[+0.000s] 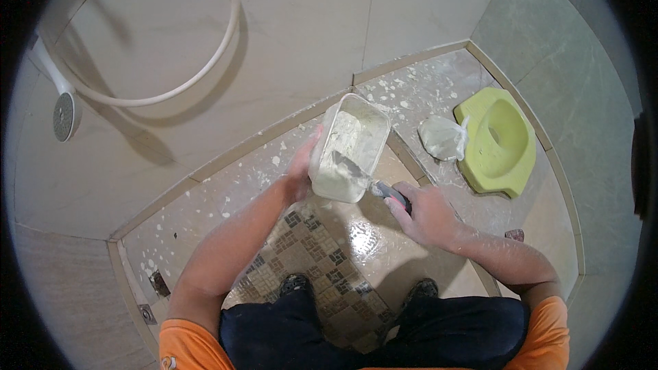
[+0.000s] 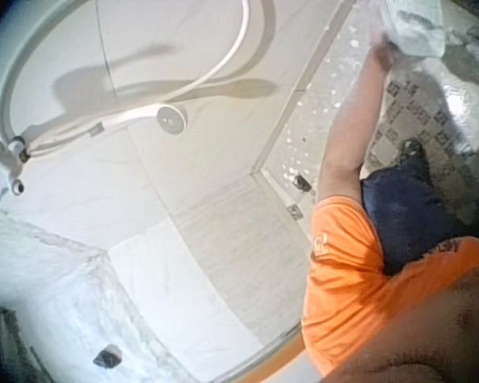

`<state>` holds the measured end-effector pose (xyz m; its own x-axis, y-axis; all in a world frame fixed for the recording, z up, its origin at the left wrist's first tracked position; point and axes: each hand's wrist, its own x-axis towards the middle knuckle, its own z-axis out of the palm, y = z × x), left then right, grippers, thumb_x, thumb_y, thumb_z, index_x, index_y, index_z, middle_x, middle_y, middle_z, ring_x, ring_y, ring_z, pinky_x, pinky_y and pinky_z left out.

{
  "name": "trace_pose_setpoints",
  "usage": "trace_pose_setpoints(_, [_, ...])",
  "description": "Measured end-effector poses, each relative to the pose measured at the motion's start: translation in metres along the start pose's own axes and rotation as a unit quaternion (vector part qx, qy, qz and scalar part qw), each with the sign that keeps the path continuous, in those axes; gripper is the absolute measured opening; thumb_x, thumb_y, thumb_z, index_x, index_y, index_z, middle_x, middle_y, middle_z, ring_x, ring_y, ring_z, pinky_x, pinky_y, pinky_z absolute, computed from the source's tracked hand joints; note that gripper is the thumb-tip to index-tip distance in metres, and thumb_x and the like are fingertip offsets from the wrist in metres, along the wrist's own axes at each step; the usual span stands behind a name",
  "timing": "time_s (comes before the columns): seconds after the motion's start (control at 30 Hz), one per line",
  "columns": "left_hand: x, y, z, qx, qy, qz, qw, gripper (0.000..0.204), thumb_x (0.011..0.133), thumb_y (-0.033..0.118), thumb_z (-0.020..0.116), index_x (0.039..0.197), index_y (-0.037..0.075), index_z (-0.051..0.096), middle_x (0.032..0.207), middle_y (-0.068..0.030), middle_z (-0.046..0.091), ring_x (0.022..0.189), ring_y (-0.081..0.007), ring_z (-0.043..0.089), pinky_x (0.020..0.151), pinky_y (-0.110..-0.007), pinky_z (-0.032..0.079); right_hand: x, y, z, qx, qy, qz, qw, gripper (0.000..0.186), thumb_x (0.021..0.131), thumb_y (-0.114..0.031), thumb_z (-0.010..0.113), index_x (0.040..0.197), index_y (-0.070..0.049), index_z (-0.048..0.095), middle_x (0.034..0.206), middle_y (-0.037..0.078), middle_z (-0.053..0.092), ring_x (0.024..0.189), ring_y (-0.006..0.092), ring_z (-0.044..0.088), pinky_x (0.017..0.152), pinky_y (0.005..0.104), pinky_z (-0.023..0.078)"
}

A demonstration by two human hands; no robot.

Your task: The person scrapes plaster from a container and applies it to a wall using a putty knife.

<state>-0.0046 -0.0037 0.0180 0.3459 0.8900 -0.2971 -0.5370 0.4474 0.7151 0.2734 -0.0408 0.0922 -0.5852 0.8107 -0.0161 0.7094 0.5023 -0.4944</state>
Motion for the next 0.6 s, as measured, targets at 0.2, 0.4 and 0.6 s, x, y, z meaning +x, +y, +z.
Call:
trace_pose_setpoints(0.2, [0.004,-0.003,-0.005,-0.019,-0.068,0.039,0.997,0.066,0.112,0.054,0.027,0.157,0.006,0.037,0.144,-0.0166,0.058,0.131,-0.0296,0.060,0.105,-0.041,0.056,0.024,-0.010,-0.036,-0.003,0.121,0.019,0.992,0.028,0.100,-0.031,0.060,0.095,-0.004,0.068,0.068,0.022,0.065,0.065,0.0453,0.066,0.062,0.0549,0.050])
trace_pose_setpoints(0.4, [0.004,0.001,0.014,-0.012,0.032,0.047,0.998,0.066,0.113,0.052,0.030,0.157,0.004,0.036,0.144,-0.0170,0.058,0.130,-0.0280,0.061,0.106,-0.041,0.055,0.024,0.013,-0.018,-0.068,0.112,0.042,0.990,0.028,0.101,-0.031,0.059,0.095,-0.004,0.063,0.070,0.024,0.064,0.068,0.0455,0.066,0.061,0.0554,0.049])
trace_pose_setpoints(0.6, [-0.005,0.014,0.018,0.004,0.044,0.062,0.997,0.070,0.111,0.057,0.033,0.156,0.003,0.041,0.140,-0.0162,0.062,0.124,-0.0257,0.065,0.108,-0.042,0.053,0.008,0.011,0.006,0.035,0.057,0.057,0.996,0.029,0.101,-0.031,0.058,0.095,-0.003,0.062,0.072,0.026,0.063,0.071,0.0494,0.063,0.065,0.0568,0.048])
